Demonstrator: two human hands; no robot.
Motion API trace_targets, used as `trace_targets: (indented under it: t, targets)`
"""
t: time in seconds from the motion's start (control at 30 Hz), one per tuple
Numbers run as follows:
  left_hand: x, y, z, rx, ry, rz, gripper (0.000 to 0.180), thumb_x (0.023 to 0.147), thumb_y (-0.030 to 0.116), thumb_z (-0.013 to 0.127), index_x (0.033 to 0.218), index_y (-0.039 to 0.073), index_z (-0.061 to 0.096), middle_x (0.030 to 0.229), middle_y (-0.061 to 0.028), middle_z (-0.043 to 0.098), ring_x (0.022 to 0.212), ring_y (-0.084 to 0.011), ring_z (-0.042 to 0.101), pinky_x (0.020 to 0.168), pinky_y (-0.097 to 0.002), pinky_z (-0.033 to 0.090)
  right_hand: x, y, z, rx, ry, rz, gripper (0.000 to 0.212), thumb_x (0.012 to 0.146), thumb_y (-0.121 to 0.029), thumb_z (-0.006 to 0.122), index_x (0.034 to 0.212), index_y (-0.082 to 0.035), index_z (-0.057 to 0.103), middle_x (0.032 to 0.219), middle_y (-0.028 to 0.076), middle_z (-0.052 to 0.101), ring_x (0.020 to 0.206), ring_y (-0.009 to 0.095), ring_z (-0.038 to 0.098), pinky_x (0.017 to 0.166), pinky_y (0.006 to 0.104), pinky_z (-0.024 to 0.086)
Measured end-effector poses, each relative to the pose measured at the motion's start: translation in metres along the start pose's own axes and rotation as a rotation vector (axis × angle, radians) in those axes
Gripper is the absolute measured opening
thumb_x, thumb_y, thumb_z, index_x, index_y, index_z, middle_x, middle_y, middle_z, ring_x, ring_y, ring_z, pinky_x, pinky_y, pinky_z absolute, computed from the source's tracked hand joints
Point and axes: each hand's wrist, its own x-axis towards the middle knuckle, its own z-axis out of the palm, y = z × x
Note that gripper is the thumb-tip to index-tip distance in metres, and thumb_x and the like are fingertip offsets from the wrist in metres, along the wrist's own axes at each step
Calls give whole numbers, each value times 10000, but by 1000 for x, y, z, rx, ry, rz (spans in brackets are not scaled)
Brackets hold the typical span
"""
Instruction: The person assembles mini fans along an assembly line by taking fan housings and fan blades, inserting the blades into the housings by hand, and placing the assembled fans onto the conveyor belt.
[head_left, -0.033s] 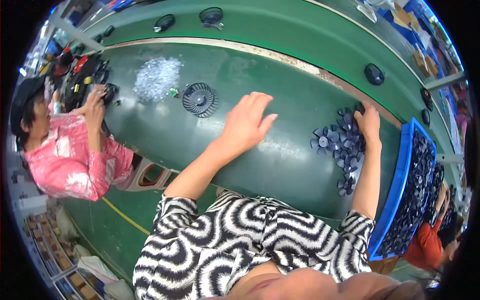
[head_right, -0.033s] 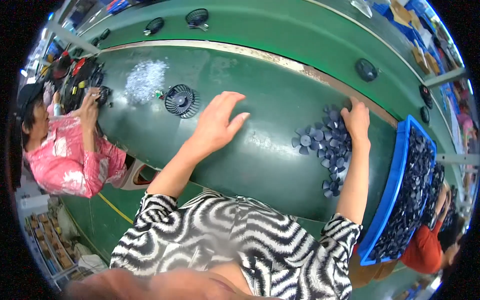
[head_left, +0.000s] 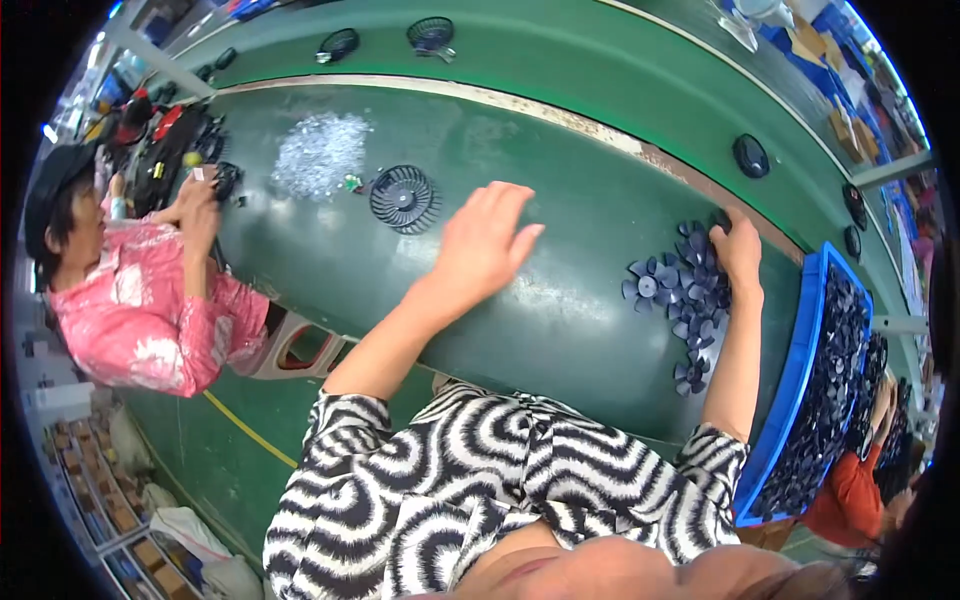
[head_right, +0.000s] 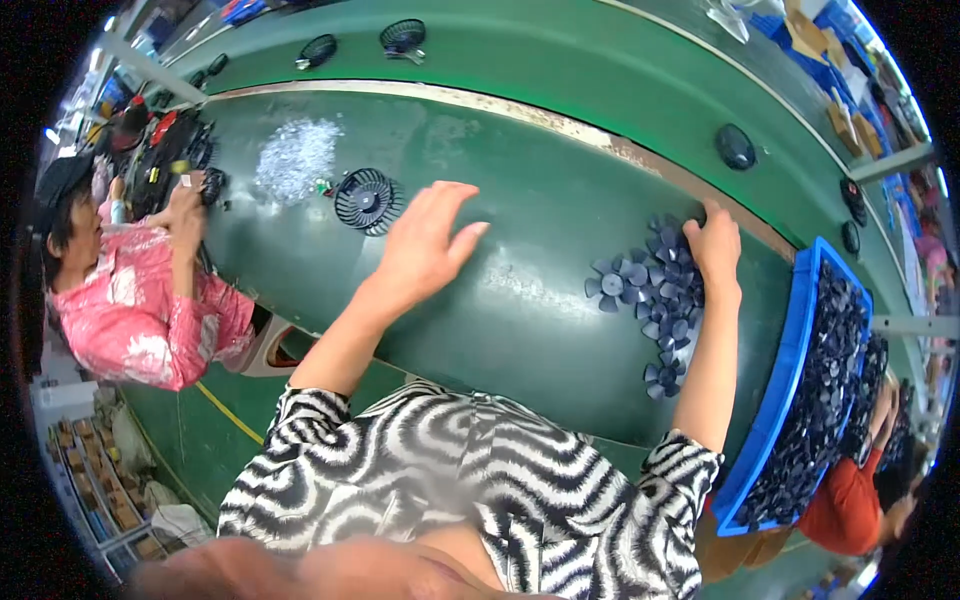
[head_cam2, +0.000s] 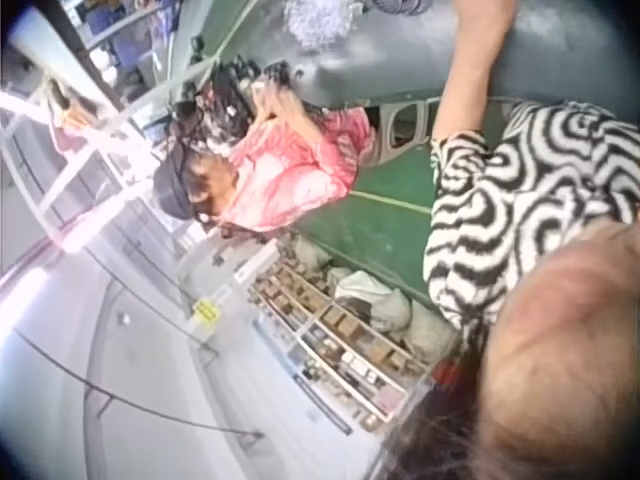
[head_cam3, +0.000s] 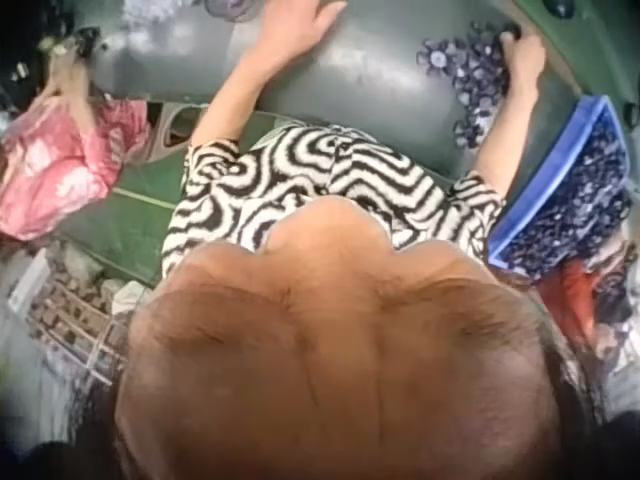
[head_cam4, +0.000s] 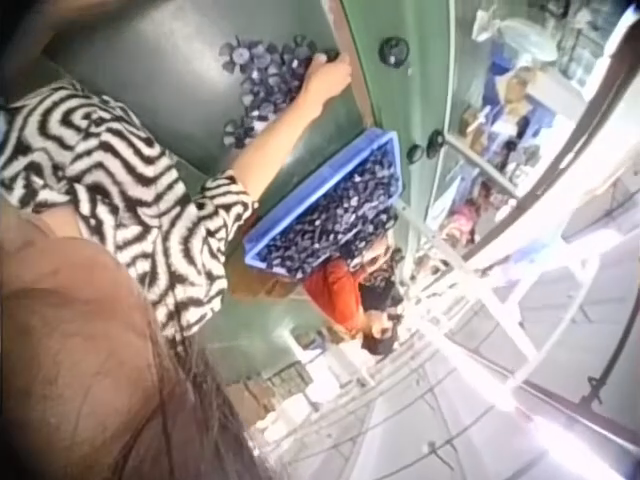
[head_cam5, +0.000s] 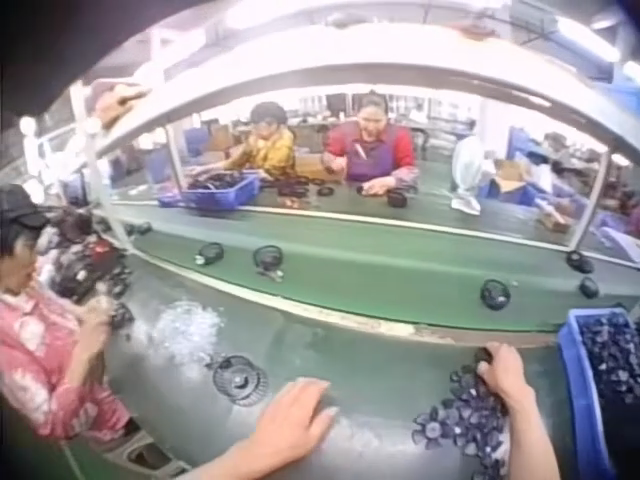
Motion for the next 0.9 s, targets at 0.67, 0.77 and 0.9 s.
trace_targets:
  t: [0.67,0.77,0.9]
  targets:
    - [78,-81,-23,187,-56,-59,307,839,251,628,1089,77,594,857,-112,667,820,-319,643,713,-429,509,-108,-201,22,1166,-273,169,352,891,-59,613,1230,-3,540,901,28,559,694,92,587,613,217,506]
    - [140,-181,-31,332,233,-2,314,797,118,532,1096,43,591,1048,-194,621,1002,-358,594,859,-451,492,-118,-206,33,1030,-148,97,335,888,-55,621,1214,-10,558,893,38,566,668,85,567,577,218,487]
    - [197,-318,-64,741,295,-106,224,784,104,546,997,33,538,974,-190,602,916,-385,611,739,-505,532,-117,-210,34,949,-86,76,309,847,-37,639,1150,2,591,832,73,576,668,135,547,585,264,453]
